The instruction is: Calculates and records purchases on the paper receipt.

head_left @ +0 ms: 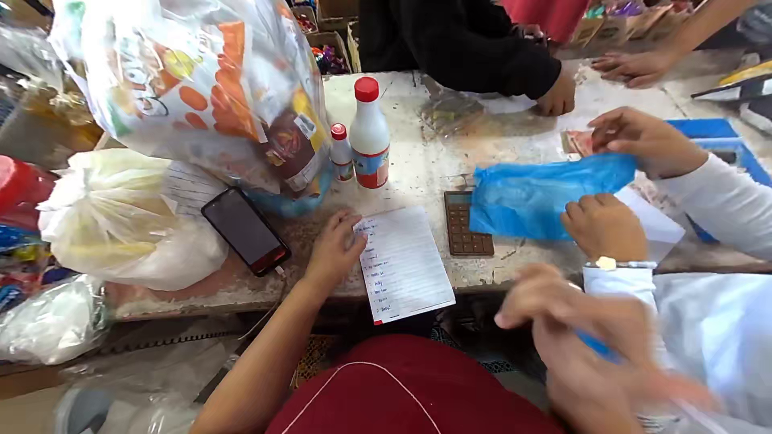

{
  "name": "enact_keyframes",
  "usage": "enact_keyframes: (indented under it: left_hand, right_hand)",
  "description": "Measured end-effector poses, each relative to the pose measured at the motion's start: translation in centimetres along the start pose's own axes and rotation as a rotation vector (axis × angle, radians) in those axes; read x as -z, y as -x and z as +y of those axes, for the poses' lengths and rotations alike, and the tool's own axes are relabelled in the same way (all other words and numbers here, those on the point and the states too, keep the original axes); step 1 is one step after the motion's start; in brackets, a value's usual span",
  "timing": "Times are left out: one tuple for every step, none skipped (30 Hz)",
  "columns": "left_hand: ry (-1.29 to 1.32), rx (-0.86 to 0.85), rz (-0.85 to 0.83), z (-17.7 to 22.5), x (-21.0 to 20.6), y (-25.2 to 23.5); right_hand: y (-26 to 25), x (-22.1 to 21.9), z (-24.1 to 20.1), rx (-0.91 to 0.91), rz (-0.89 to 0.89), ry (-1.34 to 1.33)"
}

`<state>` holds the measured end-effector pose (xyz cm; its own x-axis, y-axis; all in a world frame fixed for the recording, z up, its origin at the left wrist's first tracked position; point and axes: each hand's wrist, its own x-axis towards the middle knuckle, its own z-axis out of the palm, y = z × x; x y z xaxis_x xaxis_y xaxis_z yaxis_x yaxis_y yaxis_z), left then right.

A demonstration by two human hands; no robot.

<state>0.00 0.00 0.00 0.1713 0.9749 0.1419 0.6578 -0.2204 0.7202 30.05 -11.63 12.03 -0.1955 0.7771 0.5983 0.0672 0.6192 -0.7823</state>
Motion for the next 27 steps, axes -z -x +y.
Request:
enact_keyframes:
  left_hand:
    - [0.017, 0.026, -0.010, 0.2, 0.3, -0.6]
    - [0.022, 0.023, 0.000, 0.2, 0.4, -1.0]
    - [0.020, 0.018, 0.005, 0.1, 0.3, -1.4]
    - [0.015, 0.015, 0.010, 0.0, 0.2, -1.6]
    - [0.009, 0.013, 0.021, -0.1, 0.0, -1.7]
    - [0.000, 0.006, 0.042, -0.3, -0.2, -1.8]
    - [-0.013, -0.008, 0.063, -0.5, -0.4, -1.7]
    - [-0.027, -0.027, 0.083, -0.7, -0.6, -1.7]
    - [-0.036, -0.036, 0.094, -0.8, -0.6, -1.6]
    - [-0.045, -0.031, 0.092, -0.8, -0.6, -1.6]
    - [-0.051, -0.018, 0.083, -0.8, -0.6, -1.5]
    - [-0.059, -0.014, 0.078, -0.8, -0.7, -1.5]
    - [-0.065, -0.018, 0.078, -0.8, -0.8, -1.5]
    - [-0.071, -0.023, 0.078, -0.8, -0.9, -1.4]
    - [-0.076, -0.032, 0.083, -0.9, -1.0, -1.4]
    - [-0.080, -0.044, 0.084, -1.0, -0.9, -1.4]
    - [-0.083, -0.055, 0.085, -0.9, -0.9, -1.4]
    - [-0.085, -0.062, 0.085, -0.7, -0.7, -1.4]
    - [-0.084, -0.063, 0.081, -0.5, -0.6, -1.3]
    - [-0.071, -0.074, 0.089, -0.4, -0.5, -1.3]
    - [-0.048, -0.091, 0.109, -0.3, -0.5, -1.1]
    - [-0.015, -0.121, 0.147, -0.4, -0.6, -1.0]
    - [0.021, -0.147, 0.187, -0.5, -0.7, -0.7]
    - [0.054, -0.165, 0.220, -0.5, -0.5, -0.4]
    - [0.082, -0.194, 0.267, -0.5, -0.3, 0.1]
    - [0.094, -0.219, 0.307, -0.5, 0.2, 0.7]
    - [0.088, -0.236, 0.348, -0.6, 0.8, 1.5]
  right_hand:
    - [0.3, 0.3, 3.1, -0.080, 0.033, 0.032]
    - [0.8, 0.6, 5.7, -0.143, 0.073, 0.098]
    - [1.3, 0.8, 7.8, -0.186, 0.107, 0.193]
    - [1.7, 1.0, 9.6, -0.206, 0.125, 0.315]
    - [2.0, 1.3, 11.0, -0.208, 0.111, 0.452]
    - [2.1, 1.4, 12.2, -0.217, 0.092, 0.578]
    - [2.1, 1.4, 13.0, -0.246, 0.068, 0.675]
    - [1.9, 1.2, 13.6, -0.280, 0.037, 0.750]
    - [1.6, 0.9, 14.1, -0.315, 0.010, 0.801]
    - [1.4, 0.6, 14.5, -0.351, -0.010, 0.846]
    - [1.1, 0.2, 14.9, -0.388, -0.025, 0.879]
    - [1.0, -0.2, 15.2, -0.424, -0.039, 0.903]
    - [0.8, -0.5, 15.4, -0.456, -0.051, 0.923]
    - [0.6, -0.8, 15.6, -0.481, -0.056, 0.933]
    - [0.4, -1.0, 15.8, -0.498, -0.056, 0.935]
    - [0.4, -1.1, 16.0, -0.492, -0.055, 0.940]
    - [0.5, -1.1, 16.2, -0.471, -0.054, 0.941]
    - [0.7, -1.0, 16.4, -0.424, -0.047, 0.942]
    - [0.8, -1.0, 16.5, -0.383, -0.036, 0.942]
    - [0.9, -1.0, 16.5, -0.353, -0.024, 0.944]
    - [1.1, -1.0, 16.4, -0.336, -0.016, 0.946]
    - [1.1, -0.9, 16.4, -0.326, -0.011, 0.953]
    - [1.1, -0.9, 16.3, -0.323, -0.010, 0.958]
    - [1.1, -0.9, 16.2, -0.322, -0.010, 0.955]
    - [1.0, -0.9, 16.2, -0.314, -0.004, 0.951]
    - [1.0, -0.9, 16.2, -0.313, -0.002, 0.944]
    - [1.0, -0.9, 16.2, -0.324, -0.005, 0.933]
